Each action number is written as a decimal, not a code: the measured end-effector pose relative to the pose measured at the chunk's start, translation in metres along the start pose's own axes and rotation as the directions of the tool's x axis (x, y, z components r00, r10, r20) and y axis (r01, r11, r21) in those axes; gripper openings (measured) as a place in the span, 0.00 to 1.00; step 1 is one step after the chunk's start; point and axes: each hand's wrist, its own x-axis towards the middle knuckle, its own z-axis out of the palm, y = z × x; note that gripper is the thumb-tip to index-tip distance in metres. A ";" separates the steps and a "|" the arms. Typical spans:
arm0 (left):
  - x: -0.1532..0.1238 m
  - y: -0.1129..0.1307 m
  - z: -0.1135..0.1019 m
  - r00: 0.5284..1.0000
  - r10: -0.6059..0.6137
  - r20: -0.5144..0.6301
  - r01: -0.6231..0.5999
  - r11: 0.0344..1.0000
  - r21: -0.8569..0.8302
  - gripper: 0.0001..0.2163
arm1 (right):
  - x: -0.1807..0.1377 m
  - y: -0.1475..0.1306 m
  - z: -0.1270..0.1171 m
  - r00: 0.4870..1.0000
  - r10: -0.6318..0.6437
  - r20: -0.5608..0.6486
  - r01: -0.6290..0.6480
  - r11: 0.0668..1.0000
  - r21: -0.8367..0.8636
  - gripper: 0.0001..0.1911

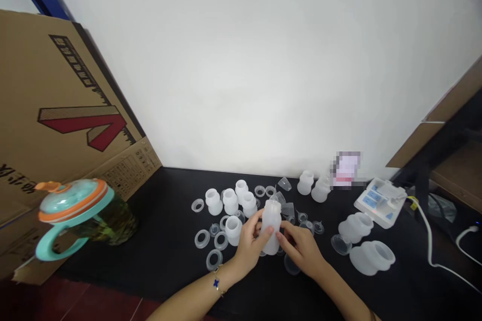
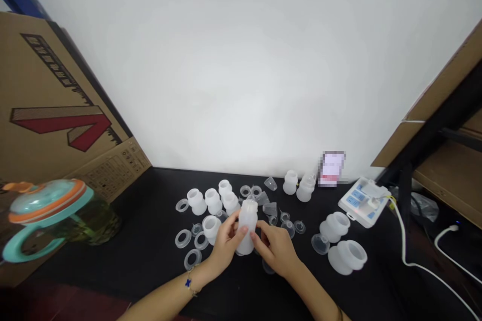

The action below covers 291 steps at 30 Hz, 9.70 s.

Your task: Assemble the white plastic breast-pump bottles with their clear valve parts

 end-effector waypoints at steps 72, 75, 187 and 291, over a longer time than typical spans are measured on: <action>-0.004 -0.015 -0.001 0.993 -0.115 0.005 0.115 0.993 0.012 0.25 | 0.015 0.029 -0.022 0.782 0.604 -0.155 -0.208 0.486 0.849 0.29; -0.004 -0.013 -0.001 0.992 -0.124 0.009 0.123 0.992 0.020 0.25 | 0.016 0.029 -0.021 0.777 0.615 -0.132 -0.180 0.418 0.890 0.28; -0.003 0.002 0.002 0.997 -0.035 0.069 0.010 0.942 0.336 0.21 | 0.015 0.025 -0.016 0.858 0.511 -0.048 -0.035 0.152 0.988 0.24; -0.003 0.002 0.002 0.994 -0.045 0.096 0.019 0.966 0.259 0.20 | 0.013 0.023 -0.009 0.906 0.423 0.018 -0.170 0.325 0.930 0.27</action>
